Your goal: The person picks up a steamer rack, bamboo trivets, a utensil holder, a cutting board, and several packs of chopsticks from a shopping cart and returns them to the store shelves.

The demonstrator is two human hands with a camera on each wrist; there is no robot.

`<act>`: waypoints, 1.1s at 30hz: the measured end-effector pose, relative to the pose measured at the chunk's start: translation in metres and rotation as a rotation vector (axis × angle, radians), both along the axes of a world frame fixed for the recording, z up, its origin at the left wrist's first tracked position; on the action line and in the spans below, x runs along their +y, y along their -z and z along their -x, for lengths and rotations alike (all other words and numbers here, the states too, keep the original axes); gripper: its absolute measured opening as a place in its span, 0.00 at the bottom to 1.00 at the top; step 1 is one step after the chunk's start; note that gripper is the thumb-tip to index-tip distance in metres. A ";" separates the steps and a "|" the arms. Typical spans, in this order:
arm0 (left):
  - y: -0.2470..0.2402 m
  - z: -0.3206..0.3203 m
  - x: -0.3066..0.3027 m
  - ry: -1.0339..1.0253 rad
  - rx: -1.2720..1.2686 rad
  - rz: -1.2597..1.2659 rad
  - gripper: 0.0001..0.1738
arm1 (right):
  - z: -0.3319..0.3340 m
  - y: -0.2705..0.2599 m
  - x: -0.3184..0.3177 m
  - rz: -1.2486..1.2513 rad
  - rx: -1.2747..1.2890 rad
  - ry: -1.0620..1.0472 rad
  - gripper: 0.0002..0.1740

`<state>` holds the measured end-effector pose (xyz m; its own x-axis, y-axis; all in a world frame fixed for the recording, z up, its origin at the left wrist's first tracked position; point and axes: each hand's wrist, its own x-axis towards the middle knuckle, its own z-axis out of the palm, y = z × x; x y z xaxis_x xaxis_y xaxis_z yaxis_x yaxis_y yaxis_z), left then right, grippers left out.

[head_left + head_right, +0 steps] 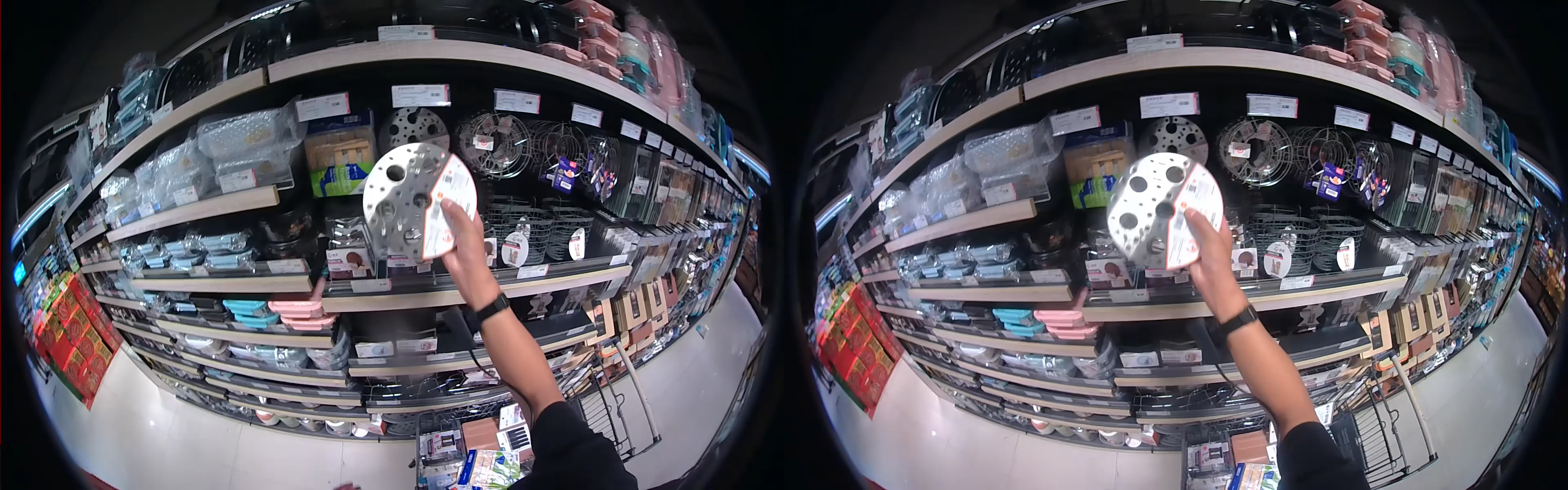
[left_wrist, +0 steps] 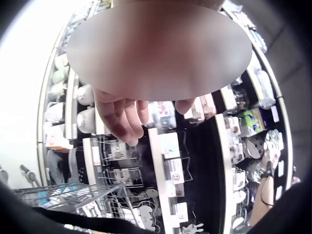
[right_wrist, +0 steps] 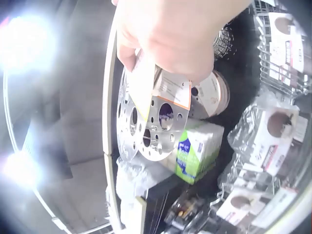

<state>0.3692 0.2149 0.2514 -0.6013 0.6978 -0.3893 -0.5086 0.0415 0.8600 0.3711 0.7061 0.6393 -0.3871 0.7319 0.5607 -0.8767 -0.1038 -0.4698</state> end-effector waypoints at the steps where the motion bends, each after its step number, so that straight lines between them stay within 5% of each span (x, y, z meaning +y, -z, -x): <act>1: -0.011 0.010 0.015 0.025 0.068 -0.031 0.31 | -0.006 0.010 -0.018 -0.019 -0.062 -0.019 0.21; 3: -0.074 0.021 0.053 0.047 0.308 -0.151 0.33 | -0.016 0.028 -0.059 0.003 -0.161 -0.132 0.22; 4: -0.062 0.039 0.066 0.059 0.376 -0.204 0.36 | -0.022 0.039 -0.079 0.015 -0.213 -0.224 0.23; 7: -0.170 0.036 0.121 -0.077 0.299 -0.605 0.41 | -0.040 0.085 -0.130 0.047 -0.410 -0.446 0.25; 12: -0.184 0.015 0.147 -0.270 0.105 -0.833 0.30 | -0.066 0.145 -0.198 0.226 -0.544 -0.510 0.24; 14: -0.170 0.011 0.148 -0.322 -0.124 -0.838 0.25 | -0.073 0.170 -0.203 0.098 -0.656 -0.359 0.28; 16: -0.152 0.009 0.146 -0.373 -0.095 -0.752 0.24 | -0.076 0.189 -0.200 0.017 -0.714 -0.253 0.31; 18: -0.139 0.008 0.143 -0.338 0.044 -0.684 0.23 | -0.089 0.196 -0.194 -0.781 -0.916 0.440 0.37; 19: -0.128 0.012 0.144 -0.307 0.130 -0.658 0.23 | -0.096 0.198 -0.192 -0.778 -0.932 0.441 0.37; 23: -0.132 0.007 0.150 -0.447 -0.035 -0.672 0.24 | -0.108 0.213 -0.186 -0.572 -1.036 0.243 0.35; 26: -0.141 0.009 0.149 -0.512 -0.209 -0.655 0.25 | -0.111 0.202 -0.188 -0.015 -0.801 -0.275 0.21; 29: -0.141 0.012 0.138 -0.353 -0.005 -0.631 0.28 | -0.114 0.204 -0.176 0.003 -0.954 -0.537 0.20; 33: -0.141 0.015 0.142 -0.462 -0.093 -0.657 0.28 | -0.121 0.199 -0.164 -0.072 -0.967 -0.658 0.15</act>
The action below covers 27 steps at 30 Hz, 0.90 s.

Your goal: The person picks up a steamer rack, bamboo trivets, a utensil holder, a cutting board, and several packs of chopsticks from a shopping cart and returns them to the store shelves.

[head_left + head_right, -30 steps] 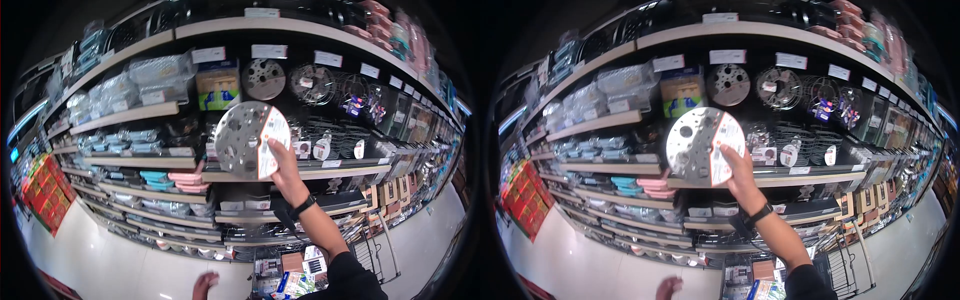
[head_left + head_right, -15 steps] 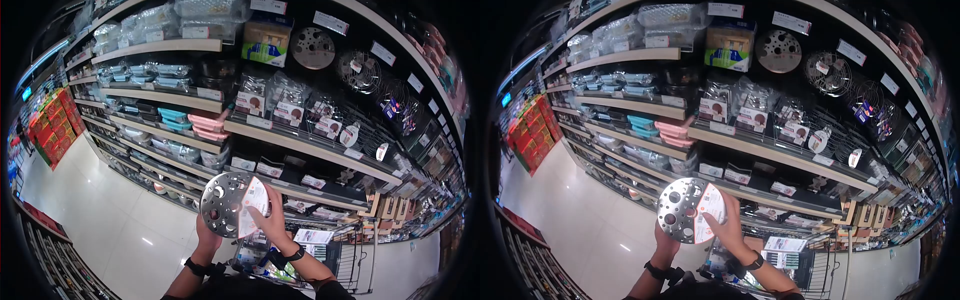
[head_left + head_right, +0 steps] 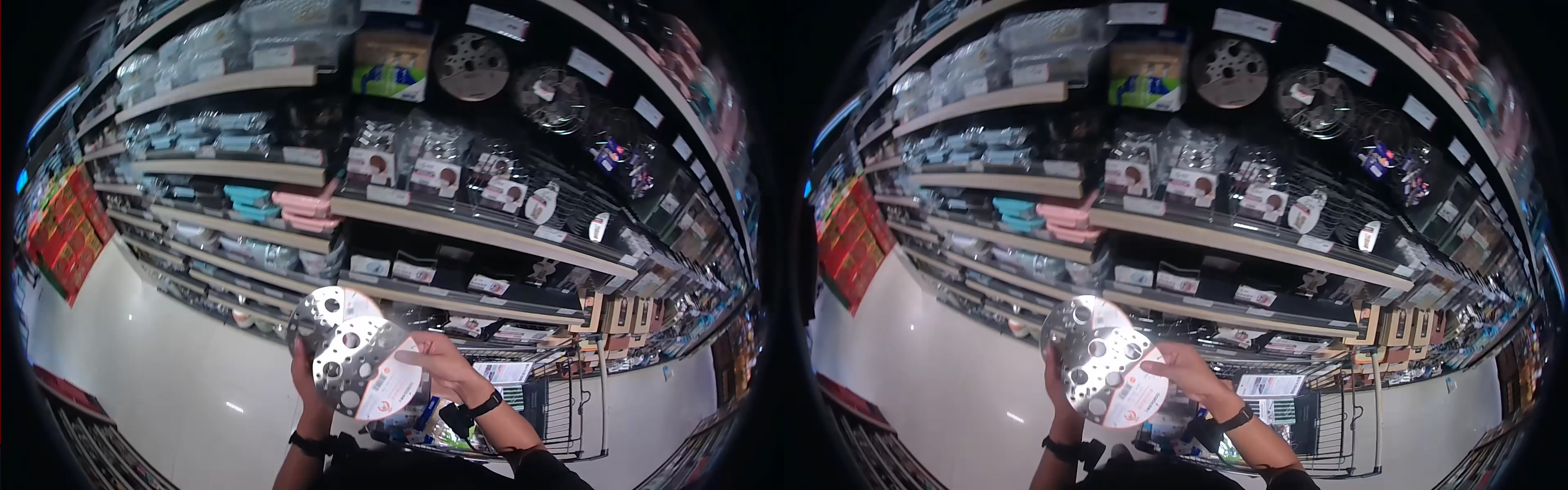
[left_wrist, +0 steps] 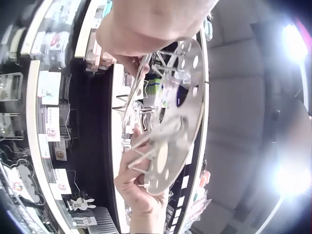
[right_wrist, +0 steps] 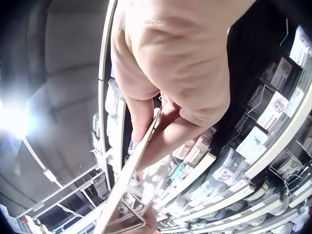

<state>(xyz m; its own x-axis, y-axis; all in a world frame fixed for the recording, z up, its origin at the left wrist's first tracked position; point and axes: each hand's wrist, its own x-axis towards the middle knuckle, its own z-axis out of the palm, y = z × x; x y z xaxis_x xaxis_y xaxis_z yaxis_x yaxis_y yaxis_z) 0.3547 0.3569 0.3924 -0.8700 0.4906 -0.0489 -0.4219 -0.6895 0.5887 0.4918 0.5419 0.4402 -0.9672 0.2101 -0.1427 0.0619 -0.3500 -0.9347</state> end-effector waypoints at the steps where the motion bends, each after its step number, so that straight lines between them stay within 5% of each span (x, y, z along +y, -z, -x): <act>1: 0.009 0.002 -0.004 -0.015 -0.003 -0.021 0.27 | -0.001 -0.006 0.007 -0.041 -0.019 0.016 0.13; 14: 0.094 -0.003 -0.109 -0.216 -0.251 0.403 0.36 | 0.069 -0.237 0.192 -0.382 0.545 0.778 0.12; 27: 0.091 -0.005 -0.139 -0.339 -0.267 0.374 0.39 | 0.112 -0.298 0.227 -0.347 0.661 0.897 0.12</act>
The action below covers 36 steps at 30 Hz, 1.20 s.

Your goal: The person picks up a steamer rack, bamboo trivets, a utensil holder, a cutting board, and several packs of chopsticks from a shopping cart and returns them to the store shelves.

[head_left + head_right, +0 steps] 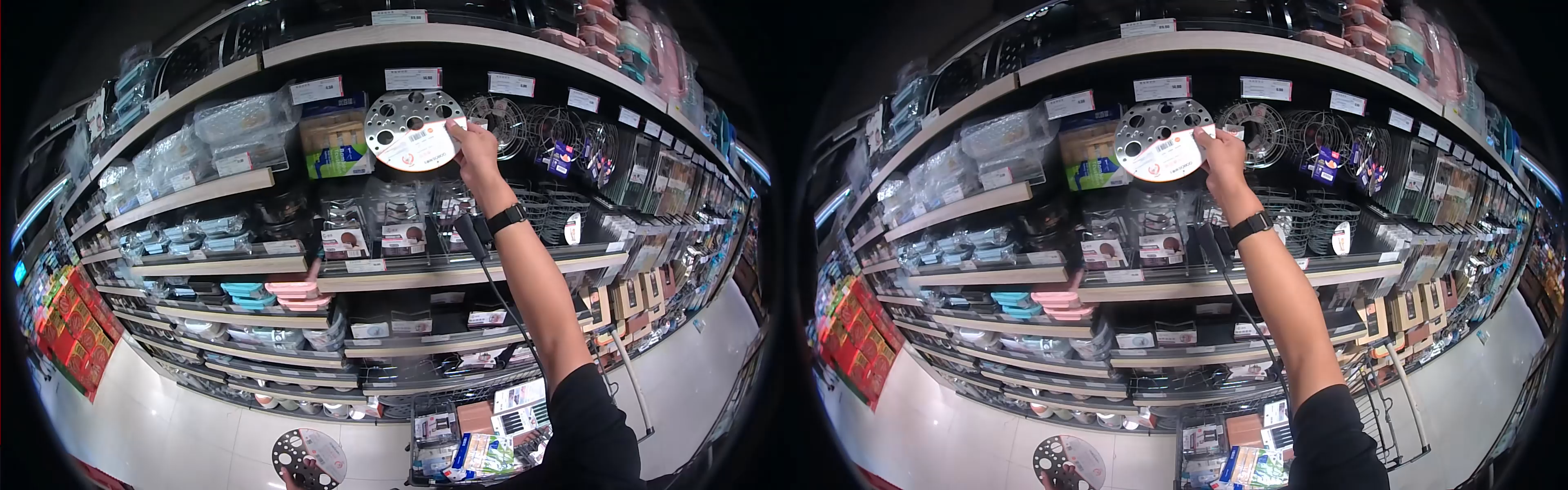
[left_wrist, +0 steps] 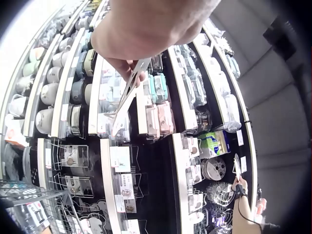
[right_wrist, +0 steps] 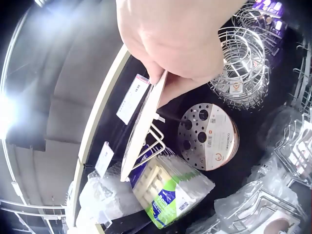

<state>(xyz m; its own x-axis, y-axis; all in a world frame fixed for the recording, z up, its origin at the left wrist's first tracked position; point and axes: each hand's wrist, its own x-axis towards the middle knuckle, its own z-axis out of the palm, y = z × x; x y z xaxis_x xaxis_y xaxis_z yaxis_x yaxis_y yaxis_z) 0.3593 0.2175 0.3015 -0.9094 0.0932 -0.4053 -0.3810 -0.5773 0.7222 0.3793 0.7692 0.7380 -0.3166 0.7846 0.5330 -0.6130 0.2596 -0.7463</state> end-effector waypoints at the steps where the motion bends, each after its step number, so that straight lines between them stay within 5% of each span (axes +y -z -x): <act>1: 0.002 0.000 -0.001 -0.007 -0.001 0.001 0.39 | 0.002 -0.001 0.000 0.002 -0.001 -0.003 0.12; 19: 0.029 -0.004 -0.009 0.063 -0.021 -0.011 0.38 | 0.069 0.013 0.054 0.156 0.034 0.033 0.14; 24: 0.020 -0.007 -0.006 0.078 -0.049 0.101 0.37 | 0.094 0.010 0.067 0.111 0.061 0.231 0.15; 29: 0.022 -0.007 -0.005 0.136 0.064 0.057 0.33 | 0.097 0.029 0.074 0.007 0.051 0.161 0.20; 31: 0.016 -0.010 -0.005 0.139 0.137 0.106 0.31 | 0.086 0.049 0.060 -0.241 -0.214 0.512 0.21; 33: 0.011 -0.007 -0.005 0.193 0.181 0.075 0.34 | 0.066 0.071 0.014 -0.372 -0.352 0.645 0.29; 34: -0.006 -0.010 0.006 0.173 0.240 0.001 0.32 | 0.065 0.093 -0.002 -0.507 -0.246 0.634 0.30; 36: -0.019 -0.009 0.017 0.172 0.280 -0.082 0.28 | 0.038 0.135 -0.062 -0.448 -0.317 -0.073 0.27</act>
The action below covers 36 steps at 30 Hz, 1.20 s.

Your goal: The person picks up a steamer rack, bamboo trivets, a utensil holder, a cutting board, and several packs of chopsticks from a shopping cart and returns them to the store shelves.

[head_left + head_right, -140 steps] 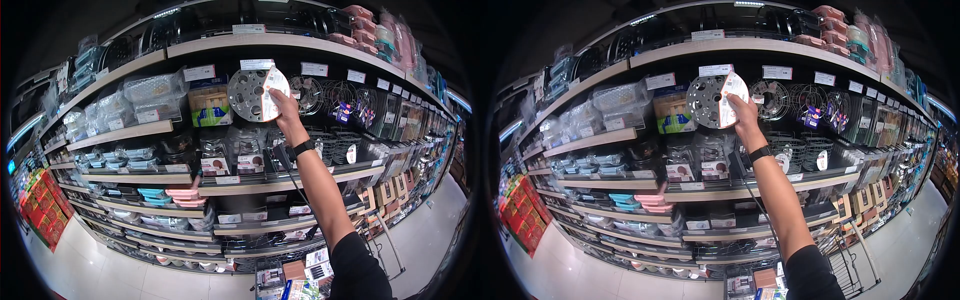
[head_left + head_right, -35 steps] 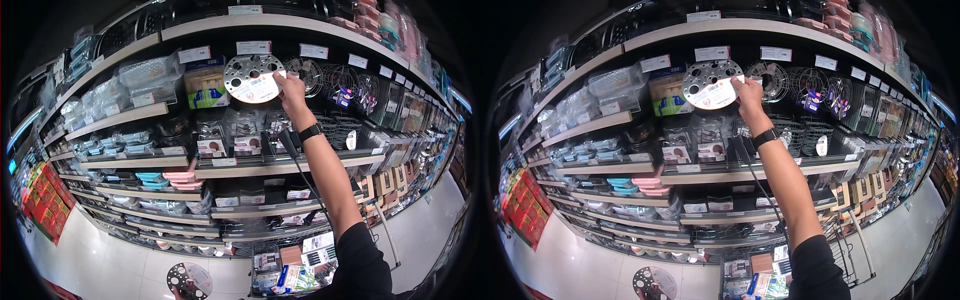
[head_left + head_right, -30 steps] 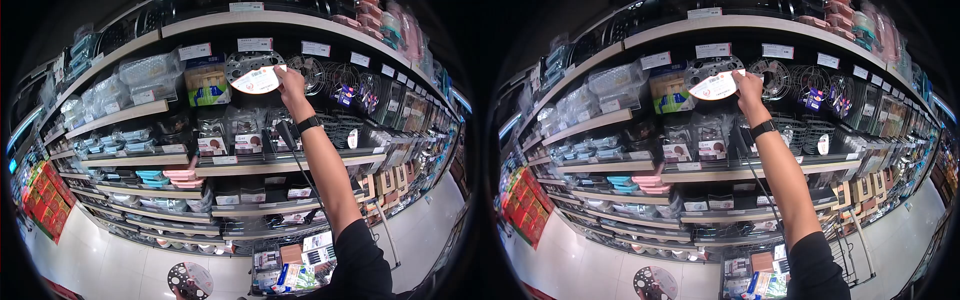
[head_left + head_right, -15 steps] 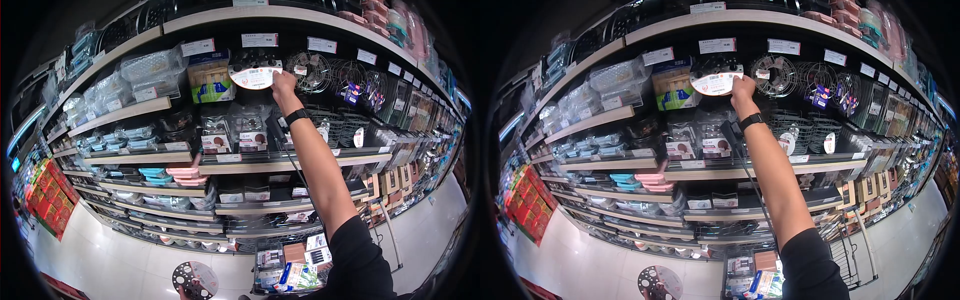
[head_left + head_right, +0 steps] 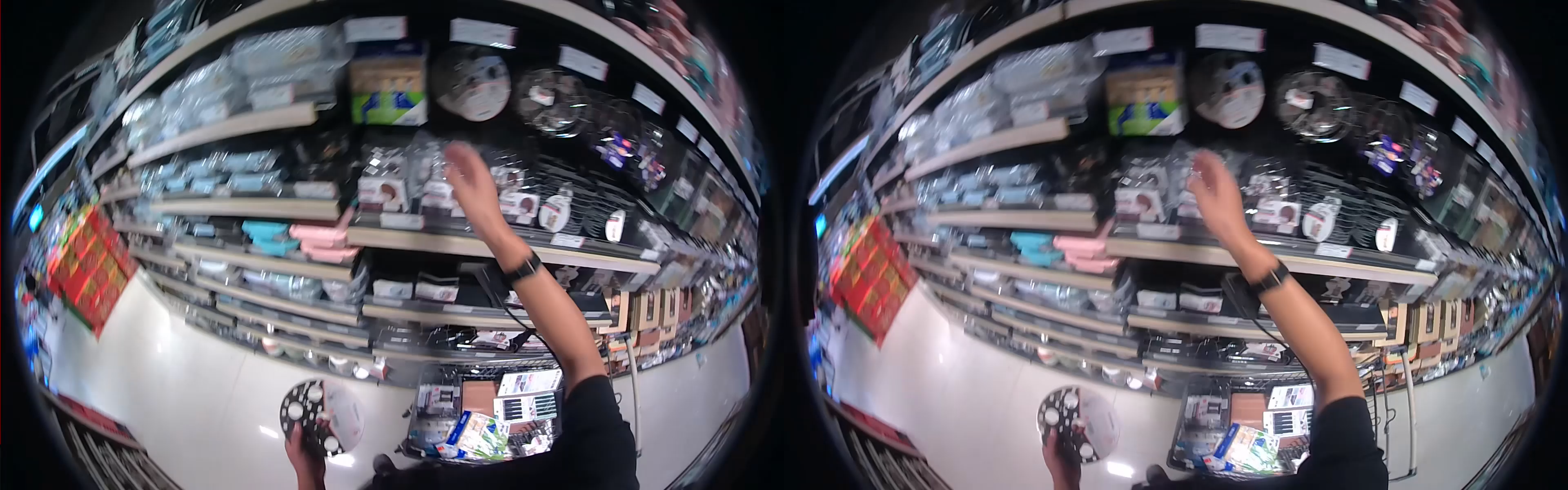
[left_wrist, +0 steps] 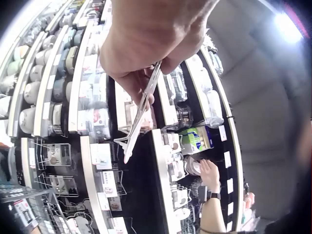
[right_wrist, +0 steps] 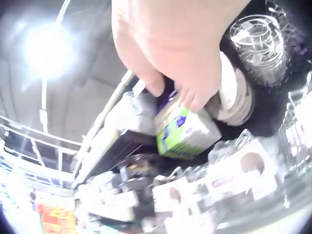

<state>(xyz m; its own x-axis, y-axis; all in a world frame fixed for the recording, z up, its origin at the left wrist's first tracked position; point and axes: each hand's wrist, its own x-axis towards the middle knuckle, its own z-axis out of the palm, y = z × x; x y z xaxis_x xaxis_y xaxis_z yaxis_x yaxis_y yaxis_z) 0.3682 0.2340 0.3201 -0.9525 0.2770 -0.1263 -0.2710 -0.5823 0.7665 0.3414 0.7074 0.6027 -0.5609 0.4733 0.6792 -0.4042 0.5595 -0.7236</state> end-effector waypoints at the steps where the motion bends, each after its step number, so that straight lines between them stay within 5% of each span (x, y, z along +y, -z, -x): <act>1: 0.004 0.003 -0.002 0.027 -0.020 -0.005 0.27 | -0.016 0.011 -0.036 0.032 -0.287 -0.240 0.28; 3: -0.031 0.001 0.009 0.131 -0.069 0.073 0.22 | -0.036 0.055 -0.102 0.184 -0.469 -0.641 0.29; 9: -0.083 0.000 0.041 0.526 -0.013 0.233 0.19 | -0.076 0.136 -0.170 0.114 -0.983 -1.052 0.36; 13: -0.073 0.000 0.057 0.565 -0.003 0.181 0.22 | -0.082 0.168 -0.165 0.231 -1.162 -1.068 0.34; 15: -0.069 -0.003 0.060 0.441 -0.090 0.127 0.20 | -0.096 0.180 -0.173 0.497 -0.833 -0.913 0.27; 16: -0.070 -0.005 0.061 0.450 -0.088 0.127 0.20 | -0.102 0.186 -0.173 0.499 -0.829 -0.904 0.27; 18: -0.079 -0.009 0.061 0.296 -0.091 0.156 0.19 | -0.110 0.197 -0.171 0.897 -0.870 -0.970 0.25; 21: -0.047 -0.003 0.052 0.253 0.115 0.203 0.19 | -0.117 0.226 -0.178 0.886 -0.870 -0.938 0.24; 22: -0.029 0.008 0.042 0.330 0.047 0.354 0.20 | -0.118 0.220 -0.177 0.877 -0.886 -0.915 0.23; 24: -0.045 0.010 0.048 0.318 0.464 0.728 0.30 | -0.117 0.201 -0.166 0.861 -0.894 -0.912 0.21; 25: -0.055 0.008 0.054 0.332 0.502 0.709 0.30 | -0.116 0.183 -0.158 0.844 -0.863 -0.887 0.21; 27: -0.065 -0.002 0.059 0.333 0.038 -0.024 0.33 | -0.111 0.142 -0.145 0.774 -0.708 -0.715 0.21; 36: -0.035 -0.001 0.016 0.599 0.163 0.134 0.39 | -0.071 -0.034 0.002 0.419 0.075 -0.215 0.18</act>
<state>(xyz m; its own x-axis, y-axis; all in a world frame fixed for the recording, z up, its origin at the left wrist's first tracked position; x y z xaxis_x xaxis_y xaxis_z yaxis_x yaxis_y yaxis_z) 0.3695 0.2498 0.3549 -0.6474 0.7595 -0.0632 -0.3938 -0.2624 0.8810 0.4128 0.7091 0.6367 -0.6324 0.5941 0.4970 -0.5388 0.1236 -0.8333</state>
